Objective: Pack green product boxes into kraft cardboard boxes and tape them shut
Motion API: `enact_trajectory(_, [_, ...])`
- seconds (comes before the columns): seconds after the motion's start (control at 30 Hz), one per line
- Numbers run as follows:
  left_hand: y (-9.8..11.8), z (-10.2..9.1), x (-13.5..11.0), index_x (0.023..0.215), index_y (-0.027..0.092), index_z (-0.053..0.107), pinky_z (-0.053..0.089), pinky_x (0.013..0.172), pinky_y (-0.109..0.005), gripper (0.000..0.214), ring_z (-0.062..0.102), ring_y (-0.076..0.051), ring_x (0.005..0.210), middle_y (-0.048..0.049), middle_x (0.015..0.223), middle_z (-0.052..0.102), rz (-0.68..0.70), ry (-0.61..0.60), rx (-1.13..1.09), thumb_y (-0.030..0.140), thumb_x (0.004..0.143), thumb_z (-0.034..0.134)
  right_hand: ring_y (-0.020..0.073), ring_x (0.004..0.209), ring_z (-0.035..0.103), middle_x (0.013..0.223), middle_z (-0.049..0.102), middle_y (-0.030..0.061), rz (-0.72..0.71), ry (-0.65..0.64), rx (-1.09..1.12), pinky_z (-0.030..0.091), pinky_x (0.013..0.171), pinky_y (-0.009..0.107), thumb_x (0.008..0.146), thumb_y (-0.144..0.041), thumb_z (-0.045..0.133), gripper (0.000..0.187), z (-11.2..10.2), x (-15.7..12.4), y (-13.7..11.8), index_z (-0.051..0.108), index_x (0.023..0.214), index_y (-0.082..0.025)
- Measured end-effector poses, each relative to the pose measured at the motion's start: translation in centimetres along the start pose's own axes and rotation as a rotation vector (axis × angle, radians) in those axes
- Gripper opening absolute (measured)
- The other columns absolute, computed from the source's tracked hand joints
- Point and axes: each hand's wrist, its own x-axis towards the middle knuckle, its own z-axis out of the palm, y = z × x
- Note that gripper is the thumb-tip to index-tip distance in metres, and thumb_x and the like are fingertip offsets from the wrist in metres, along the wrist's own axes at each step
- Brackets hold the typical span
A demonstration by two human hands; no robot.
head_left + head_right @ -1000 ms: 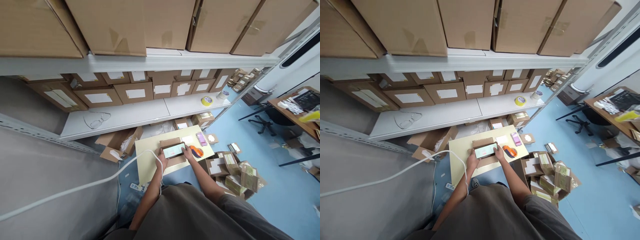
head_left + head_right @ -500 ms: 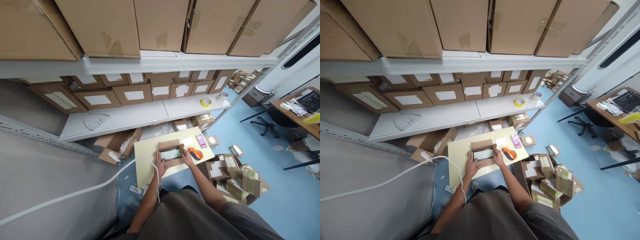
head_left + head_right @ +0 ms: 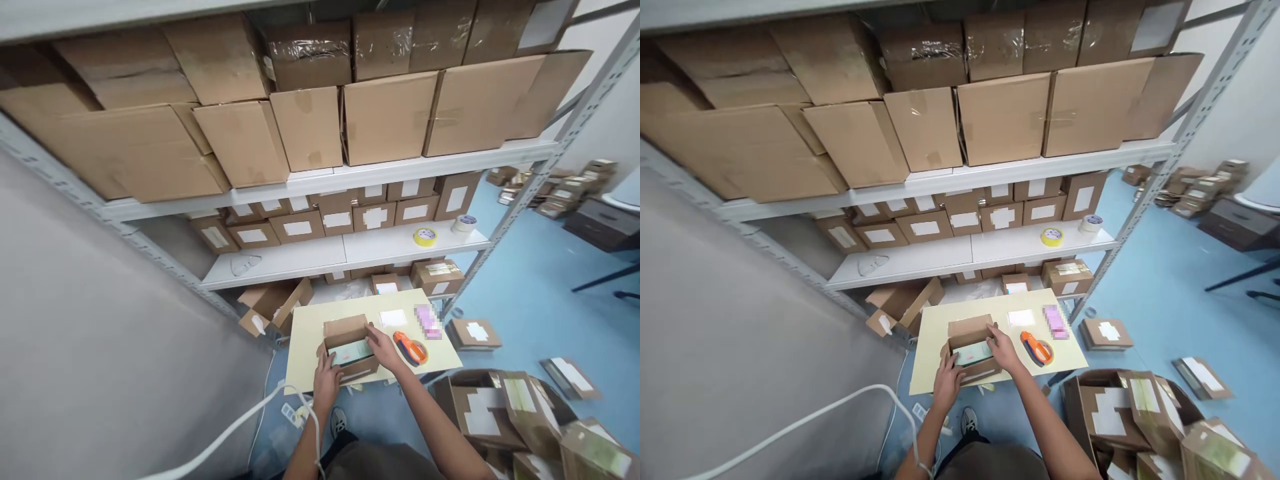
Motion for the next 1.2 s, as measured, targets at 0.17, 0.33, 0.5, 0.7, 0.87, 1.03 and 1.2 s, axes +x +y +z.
enact_trajectory(0.17, [2.1,1.7,-10.8,0.099,0.030,0.086,0.047,0.129,-0.064,0.033,0.037,-0.037,0.166,-0.0069,0.162,0.063,-0.149,0.182,0.013,0.028,0.102,0.052,0.0334,0.149,0.061,0.154,0.069,0.0114,-0.130,-0.116,-0.042,0.043,0.131,0.059,0.094,-0.034,0.063,0.056,0.6,-4.4,0.4,0.071,0.149,-0.028])
enact_trajectory(0.33, [5.0,0.8,-20.8,0.100,0.033,0.087,0.050,0.126,-0.064,0.033,0.035,-0.038,0.167,-0.0053,0.162,0.063,-0.348,0.237,0.055,0.031,0.102,0.054,0.0337,0.155,0.054,0.162,0.062,0.0098,-0.201,-0.336,-0.015,0.044,0.131,0.058,0.091,-0.030,0.067,0.063,4.2,-10.0,-0.7,0.068,0.154,-0.031])
enact_trajectory(0.5, [8.2,0.0,-29.6,0.098,0.030,0.088,0.048,0.127,-0.066,0.031,0.035,-0.040,0.166,-0.0075,0.162,0.063,-0.552,0.376,0.039,0.030,0.102,0.057,0.0331,0.158,0.051,0.168,0.056,0.0087,-0.313,-0.598,0.001,0.041,0.133,0.057,0.092,-0.032,0.069,0.064,8.1,-14.6,-4.6,0.066,0.156,-0.032])
enact_trajectory(0.7, [10.1,1.4,-41.0,0.104,0.031,0.089,0.046,0.126,-0.067,0.029,0.040,-0.041,0.164,-0.0076,0.158,0.066,-0.743,0.578,-0.019,0.030,0.101,0.061,0.0340,0.155,0.054,0.166,0.057,0.0125,-0.477,-0.814,0.000,0.043,0.131,0.057,0.097,-0.036,0.064,0.059,13.2,-20.1,-9.1,0.066,0.155,-0.027])
enact_trajectory(0.87, [12.2,3.4,-52.8,0.092,0.030,0.088,0.046,0.127,-0.067,0.021,0.046,-0.041,0.159,-0.0065,0.154,0.070,-0.906,0.709,-0.046,0.029,0.096,0.067,0.0350,0.156,0.053,0.164,0.059,0.0122,-0.517,-0.990,0.010,0.040,0.132,0.059,0.097,-0.038,0.067,0.054,18.2,-29.0,-13.0,0.070,0.150,-0.028])
enact_trajectory(1.03, [14.5,5.7,-65.4,0.090,0.029,0.087,0.043,0.129,-0.067,0.022,0.045,-0.039,0.159,-0.0055,0.152,0.071,-1.030,0.795,-0.134,0.031,0.097,0.066,0.0343,0.155,0.052,0.163,0.060,0.0121,-0.561,-1.201,0.046,0.038,0.133,0.059,0.097,-0.034,0.069,0.052,24.6,-41.4,-16.2,0.070,0.149,-0.028])
enact_trajectory(1.2, [14.3,7.9,-73.9,0.089,0.027,0.085,0.043,0.129,-0.064,0.026,0.042,-0.038,0.161,-0.0073,0.154,0.069,-1.138,0.838,-0.205,0.034,0.099,0.063,0.0332,0.156,0.051,0.163,0.059,0.0100,-0.549,-1.352,-0.009,0.036,0.135,0.054,0.087,-0.026,0.076,0.059,32.6,-50.7,-16.4,0.072,0.146,-0.027])
